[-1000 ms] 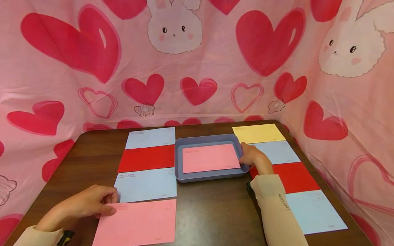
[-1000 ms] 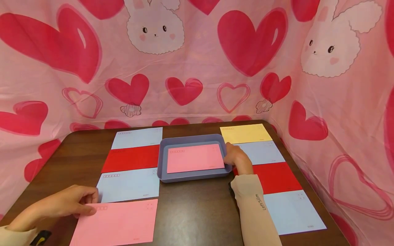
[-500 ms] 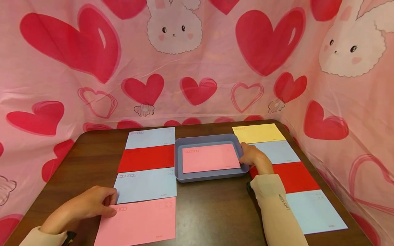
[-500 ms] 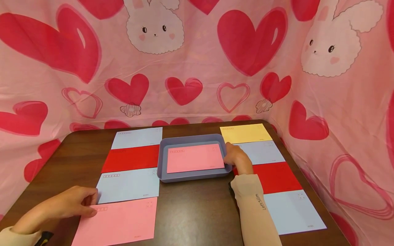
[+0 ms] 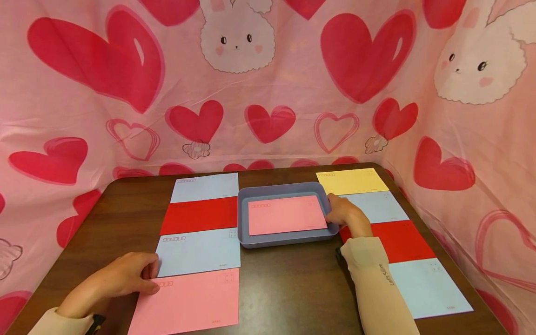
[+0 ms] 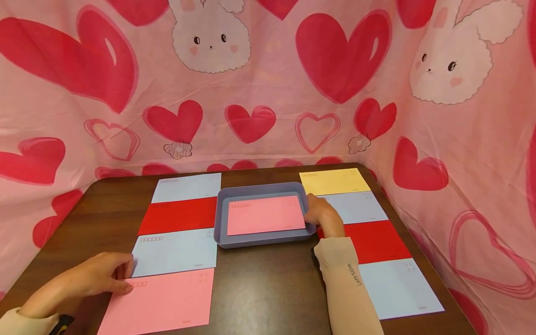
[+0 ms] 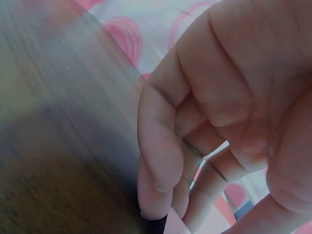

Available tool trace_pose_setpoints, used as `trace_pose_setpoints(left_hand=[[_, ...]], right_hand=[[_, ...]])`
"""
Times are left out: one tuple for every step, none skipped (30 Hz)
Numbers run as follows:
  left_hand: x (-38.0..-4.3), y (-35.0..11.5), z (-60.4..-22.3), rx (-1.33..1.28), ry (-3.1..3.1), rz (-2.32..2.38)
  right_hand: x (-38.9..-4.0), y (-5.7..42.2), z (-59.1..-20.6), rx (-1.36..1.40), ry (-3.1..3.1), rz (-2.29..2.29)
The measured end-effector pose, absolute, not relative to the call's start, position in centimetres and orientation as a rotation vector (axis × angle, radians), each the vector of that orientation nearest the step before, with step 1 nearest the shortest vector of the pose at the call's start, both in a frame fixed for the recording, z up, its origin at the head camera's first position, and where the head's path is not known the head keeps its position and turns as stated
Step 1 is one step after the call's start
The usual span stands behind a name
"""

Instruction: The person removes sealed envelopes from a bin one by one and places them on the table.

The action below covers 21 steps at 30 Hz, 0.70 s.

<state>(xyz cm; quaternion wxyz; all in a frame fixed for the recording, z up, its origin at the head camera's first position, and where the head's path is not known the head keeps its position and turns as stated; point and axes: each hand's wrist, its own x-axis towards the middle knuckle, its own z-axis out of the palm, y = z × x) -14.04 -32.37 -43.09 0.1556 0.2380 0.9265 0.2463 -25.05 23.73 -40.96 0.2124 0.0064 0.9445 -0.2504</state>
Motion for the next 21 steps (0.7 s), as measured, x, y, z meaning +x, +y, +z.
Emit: trace_pose_setpoints(left_hand=[[-14.1, -32.4, -43.1, 0.679, 2.653, 0.704], [-14.1, -32.4, -43.1, 0.675, 2.652, 0.701], [-14.1, -32.4, -43.1, 0.672, 2.652, 0.697], [-14.1, -32.5, -43.1, 0.669, 2.651, 0.694], [-14.1, -32.5, -43.1, 0.667, 2.650, 0.691], [-14.2, -32.5, -43.1, 0.666, 2.650, 0.688], [-14.2, -32.5, -43.2, 0.665, 2.651, 0.686], [-14.2, -32.5, -43.2, 0.664, 2.651, 0.683], [-14.2, -32.5, -43.2, 0.664, 2.652, 0.682], [-14.2, -32.5, -43.2, 0.665, 2.652, 0.681], [-14.2, -32.5, -43.2, 0.665, 2.651, 0.681], [-14.2, -32.5, -43.2, 0.664, 2.650, 0.680], [-14.2, -32.6, -43.1, 0.663, 2.647, 0.682], [-14.3, -32.6, -43.1, 0.663, 2.647, 0.683], [-14.3, -32.6, -43.0, 0.660, 2.649, 0.679], [-14.3, -32.6, -42.8, 0.655, 2.654, 0.670], [-14.4, -32.5, -42.7, 0.650, 2.665, 0.661], [-14.5, -32.5, -42.5, 0.643, 2.681, 0.646], [-14.6, -32.4, -42.3, 0.640, 2.702, 0.632], [-14.7, -32.3, -42.0, 0.636, 2.728, 0.618], [-14.8, -32.2, -41.7, 0.628, 2.755, 0.604]], right_hand=[[-25.1, 23.7, -41.0, 0.015, 2.623, -0.694], [-25.1, 23.7, -41.0, 0.016, 2.622, -0.695], [-25.1, 23.7, -41.0, 0.016, 2.624, -0.693], [-25.1, 23.7, -41.0, 0.014, 2.624, -0.691], [-25.1, 23.7, -41.1, 0.014, 2.626, -0.690], [-25.1, 23.8, -41.1, 0.012, 2.626, -0.688], [-25.1, 23.8, -41.1, 0.009, 2.628, -0.685], [-25.1, 23.8, -41.2, 0.008, 2.629, -0.682], [-25.1, 23.8, -41.2, 0.006, 2.630, -0.680], [-25.1, 23.8, -41.2, 0.003, 2.631, -0.680], [-25.1, 23.8, -41.2, 0.007, 2.630, -0.685], [-25.1, 23.8, -41.1, 0.006, 2.630, -0.688], [-25.1, 23.8, -41.1, 0.008, 2.630, -0.691], [-25.1, 23.8, -41.1, 0.007, 2.630, -0.692], [-25.2, 23.8, -41.1, 0.010, 2.630, -0.697], [-25.2, 23.8, -41.1, 0.015, 2.628, -0.699], [-25.2, 23.8, -41.1, 0.018, 2.625, -0.704], [-25.1, 23.8, -41.1, 0.018, 2.623, -0.710], [-25.1, 23.8, -41.1, 0.020, 2.621, -0.713], [-25.1, 23.8, -41.1, 0.018, 2.622, -0.712], [-25.1, 23.8, -41.0, 0.017, 2.622, -0.710]])
